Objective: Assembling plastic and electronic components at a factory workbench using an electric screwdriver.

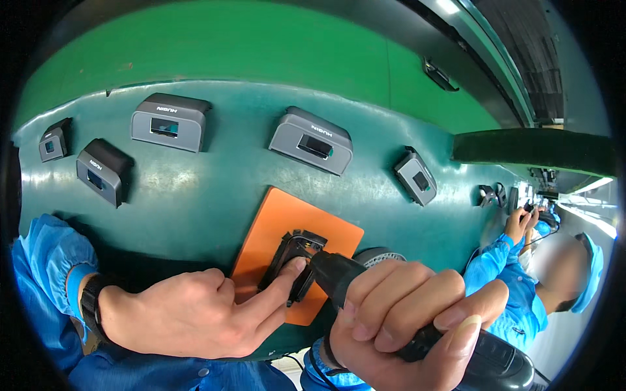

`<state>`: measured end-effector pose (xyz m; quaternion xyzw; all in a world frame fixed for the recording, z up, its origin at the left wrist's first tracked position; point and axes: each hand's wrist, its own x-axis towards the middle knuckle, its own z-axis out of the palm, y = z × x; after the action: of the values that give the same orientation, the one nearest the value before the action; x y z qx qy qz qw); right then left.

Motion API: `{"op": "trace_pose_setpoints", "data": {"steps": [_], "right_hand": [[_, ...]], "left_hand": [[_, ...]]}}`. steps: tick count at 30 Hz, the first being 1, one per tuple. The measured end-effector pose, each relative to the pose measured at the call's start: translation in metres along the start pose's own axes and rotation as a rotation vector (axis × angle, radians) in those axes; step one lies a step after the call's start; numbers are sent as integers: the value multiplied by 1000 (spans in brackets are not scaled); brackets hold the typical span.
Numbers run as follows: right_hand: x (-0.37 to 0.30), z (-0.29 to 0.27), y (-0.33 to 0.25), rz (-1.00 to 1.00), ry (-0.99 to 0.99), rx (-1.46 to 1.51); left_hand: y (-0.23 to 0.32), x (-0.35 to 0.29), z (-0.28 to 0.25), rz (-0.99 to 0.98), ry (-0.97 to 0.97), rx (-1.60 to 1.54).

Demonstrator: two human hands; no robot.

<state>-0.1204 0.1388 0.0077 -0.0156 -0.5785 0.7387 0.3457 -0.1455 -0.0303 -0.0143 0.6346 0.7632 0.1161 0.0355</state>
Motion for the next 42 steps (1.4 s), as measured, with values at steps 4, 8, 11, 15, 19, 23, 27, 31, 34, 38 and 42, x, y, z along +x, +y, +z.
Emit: {"op": "trace_pose_setpoints", "data": {"steps": [4, 8, 11, 15, 19, 23, 27, 31, 34, 38, 42], "right_hand": [[-3, 9, -3, -73, 12, -120], [-3, 14, 1, -45, -79, -94], [-3, 18, 1, -29, -166, -76], [-4, 22, 6, -43, -179, -67], [-5, 18, 8, -75, -182, -49], [-6, -14, -35, -179, 29, 127], [-19, -71, -74, -303, 200, -1], [-33, -84, -64, -249, 238, -24], [-42, -84, -65, -231, 215, -96], [-41, -82, -47, -185, 172, -88], [-35, -77, -37, -172, 162, -102]], "left_hand": [[-1, 2, -3, 21, -2, -12], [-3, 0, -6, 11, -22, 0], [-2, -2, -6, -9, -10, -29], [-3, -4, -4, 4, -9, -4], [-5, -4, -9, 24, -63, -74], [14, -33, -73, 222, -190, -420], [71, -70, -50, 493, -402, -2068], [96, -70, -37, 317, -223, -1933], [95, -65, -31, 349, -386, -1969], [90, -63, -28, 473, -487, -1942], [96, -51, -35, 288, -176, -1708]]}}
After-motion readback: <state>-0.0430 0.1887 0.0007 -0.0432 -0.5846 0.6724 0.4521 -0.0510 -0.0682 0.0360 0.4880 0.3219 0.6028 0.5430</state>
